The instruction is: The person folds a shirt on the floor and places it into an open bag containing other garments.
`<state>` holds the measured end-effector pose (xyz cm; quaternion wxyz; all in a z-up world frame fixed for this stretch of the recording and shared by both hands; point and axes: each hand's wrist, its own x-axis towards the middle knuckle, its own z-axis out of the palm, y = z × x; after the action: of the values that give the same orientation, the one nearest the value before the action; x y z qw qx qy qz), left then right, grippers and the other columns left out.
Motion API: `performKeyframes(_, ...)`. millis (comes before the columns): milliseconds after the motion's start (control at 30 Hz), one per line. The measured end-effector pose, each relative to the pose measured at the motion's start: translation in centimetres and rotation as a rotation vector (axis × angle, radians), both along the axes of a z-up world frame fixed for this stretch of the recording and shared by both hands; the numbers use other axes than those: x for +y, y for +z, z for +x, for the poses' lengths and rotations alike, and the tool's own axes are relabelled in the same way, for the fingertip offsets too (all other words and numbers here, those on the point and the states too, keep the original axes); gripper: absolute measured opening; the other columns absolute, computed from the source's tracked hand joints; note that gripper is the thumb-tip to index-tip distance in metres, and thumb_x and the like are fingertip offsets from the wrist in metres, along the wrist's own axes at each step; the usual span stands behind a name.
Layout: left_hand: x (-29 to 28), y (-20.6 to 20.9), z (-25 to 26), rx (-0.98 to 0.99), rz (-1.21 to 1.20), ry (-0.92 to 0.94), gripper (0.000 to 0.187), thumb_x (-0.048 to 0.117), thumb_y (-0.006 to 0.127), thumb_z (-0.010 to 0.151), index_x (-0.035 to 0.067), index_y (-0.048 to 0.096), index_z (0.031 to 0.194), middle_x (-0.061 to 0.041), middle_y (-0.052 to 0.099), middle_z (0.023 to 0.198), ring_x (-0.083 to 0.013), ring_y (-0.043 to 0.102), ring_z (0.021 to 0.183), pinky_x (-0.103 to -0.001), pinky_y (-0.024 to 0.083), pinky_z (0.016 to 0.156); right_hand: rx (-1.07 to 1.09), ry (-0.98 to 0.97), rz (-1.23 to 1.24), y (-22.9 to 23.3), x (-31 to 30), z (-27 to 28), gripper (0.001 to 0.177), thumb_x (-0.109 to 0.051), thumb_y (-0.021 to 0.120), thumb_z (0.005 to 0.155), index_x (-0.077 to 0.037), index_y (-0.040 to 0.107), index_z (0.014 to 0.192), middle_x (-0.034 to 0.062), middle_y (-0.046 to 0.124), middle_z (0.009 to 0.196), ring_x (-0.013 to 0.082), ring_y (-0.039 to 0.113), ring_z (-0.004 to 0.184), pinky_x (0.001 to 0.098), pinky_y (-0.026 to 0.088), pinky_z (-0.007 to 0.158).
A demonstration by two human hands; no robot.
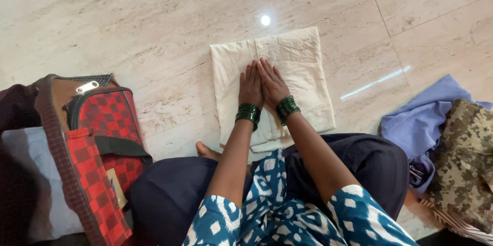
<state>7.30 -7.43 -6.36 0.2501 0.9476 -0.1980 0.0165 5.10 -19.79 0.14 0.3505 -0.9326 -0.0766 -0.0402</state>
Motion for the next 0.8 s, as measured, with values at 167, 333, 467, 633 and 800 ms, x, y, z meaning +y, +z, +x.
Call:
performKeyframes(167, 1.1, 2.1, 1.6, 0.148, 0.280, 0.008, 0.063, 0.036, 0.031, 0.108, 0.018, 0.018, 0.166, 0.002, 0.016, 0.174, -0.0179, 0.014, 0.160, -0.049, 0.008, 0.129, 0.217, -0.026, -0.321, -0.4, 0.4, 1.8, 0.063, -0.034, 0.034, 0.107, -0.010, 0.021, 0.164, 0.0076, 0.021, 0.172, 0.0219, 0.016, 0.160, 0.0438, 0.011, 0.129)
performKeyframes(333, 2.4, 5.4, 1.9, 0.222, 0.354, 0.075, 0.074, 0.051, 0.039, 0.102, 0.022, 0.013, 0.164, 0.004, 0.013, 0.172, -0.0198, 0.013, 0.158, -0.050, 0.008, 0.126, 0.269, -0.108, -0.410, -0.1, -0.6, 2.4, 0.077, -0.055, 0.029, 0.107, -0.010, 0.010, 0.165, 0.0068, 0.012, 0.173, 0.0216, 0.009, 0.159, 0.0443, 0.005, 0.129)
performKeyframes(467, 3.8, 5.2, 1.5, 0.221, 0.349, 0.213, 0.082, 0.059, 0.043, 0.101, 0.020, 0.010, 0.164, 0.003, 0.012, 0.172, -0.0215, 0.013, 0.158, -0.050, 0.009, 0.127, 0.267, -0.181, -0.448, -0.2, -2.3, 2.1, 0.080, -0.057, 0.031, 0.105, -0.008, 0.009, 0.164, 0.0091, 0.011, 0.173, 0.0223, 0.008, 0.159, 0.0434, 0.005, 0.128)
performKeyframes(633, 5.0, 3.3, -0.2, 0.125, 0.321, 0.243, 0.083, 0.057, 0.043, 0.101, 0.016, 0.011, 0.166, -0.001, 0.013, 0.173, -0.0224, 0.015, 0.158, -0.048, 0.012, 0.127, 0.299, -0.312, -0.386, -0.6, -3.6, 0.6, 0.077, -0.053, 0.031, 0.107, -0.009, 0.007, 0.166, 0.0081, 0.008, 0.174, 0.0221, 0.007, 0.160, 0.0435, 0.004, 0.129)
performKeyframes(800, 6.0, 3.2, -2.7, 0.109, 0.365, 0.260, 0.084, 0.056, 0.044, 0.101, 0.015, 0.011, 0.165, -0.002, 0.013, 0.172, -0.0218, 0.015, 0.158, -0.047, 0.012, 0.127, 0.318, -0.401, -0.407, -0.4, -3.5, -2.8, 0.081, -0.057, 0.032, 0.105, -0.009, 0.006, 0.165, 0.0067, 0.007, 0.174, 0.0219, 0.005, 0.160, 0.0432, 0.002, 0.128)
